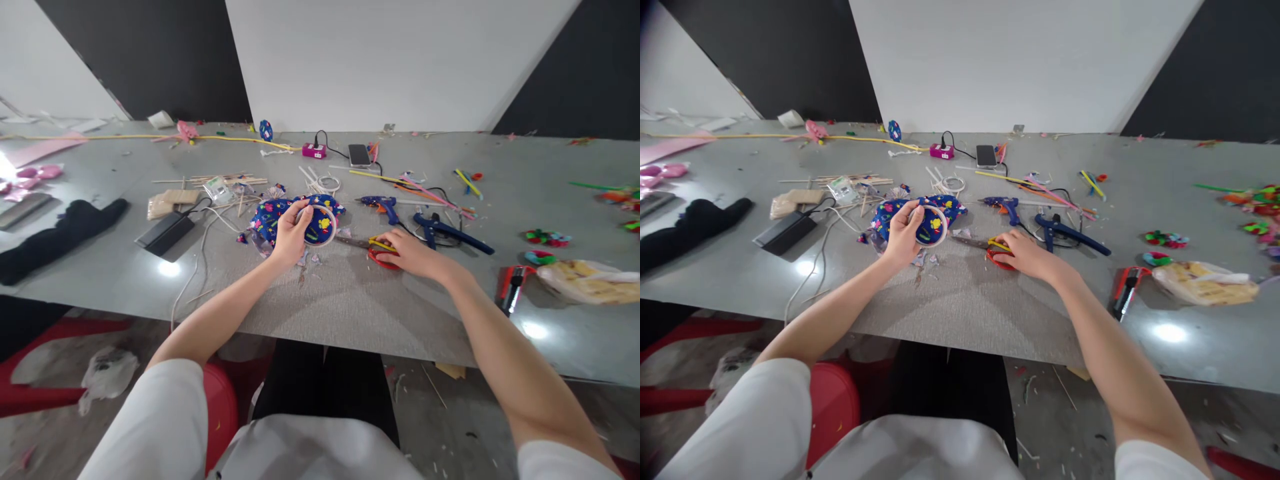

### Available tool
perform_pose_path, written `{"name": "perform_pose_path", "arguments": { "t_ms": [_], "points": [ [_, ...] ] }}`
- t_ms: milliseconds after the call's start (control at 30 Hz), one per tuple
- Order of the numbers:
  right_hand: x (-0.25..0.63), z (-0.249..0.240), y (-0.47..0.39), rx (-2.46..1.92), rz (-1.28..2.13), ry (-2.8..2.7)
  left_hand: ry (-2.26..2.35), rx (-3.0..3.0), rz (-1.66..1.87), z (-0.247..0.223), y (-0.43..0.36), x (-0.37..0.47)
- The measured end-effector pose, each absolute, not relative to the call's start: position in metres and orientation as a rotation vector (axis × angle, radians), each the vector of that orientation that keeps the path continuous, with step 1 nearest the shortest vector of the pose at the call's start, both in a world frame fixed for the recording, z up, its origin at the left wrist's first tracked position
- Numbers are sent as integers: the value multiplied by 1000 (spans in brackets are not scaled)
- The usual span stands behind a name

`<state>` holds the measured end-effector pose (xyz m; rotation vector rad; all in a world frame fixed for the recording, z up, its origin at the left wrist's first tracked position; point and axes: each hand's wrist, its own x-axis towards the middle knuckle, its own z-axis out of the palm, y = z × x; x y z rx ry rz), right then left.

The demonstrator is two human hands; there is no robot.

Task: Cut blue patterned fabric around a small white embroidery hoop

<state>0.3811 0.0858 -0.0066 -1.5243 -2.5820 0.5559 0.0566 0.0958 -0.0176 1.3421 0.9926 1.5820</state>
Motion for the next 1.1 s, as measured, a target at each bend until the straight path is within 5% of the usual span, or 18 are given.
{"name": "perform_pose_path", "arguments": {
  "t_ms": [667, 1100],
  "points": [
    [357, -16, 73, -1800, 230, -2500, 1096, 1419, 1720, -17, 104, 49],
    [355, -4, 77, -1801, 383, -2415, 898, 1205, 1738, -18, 106, 51]
  ]
}}
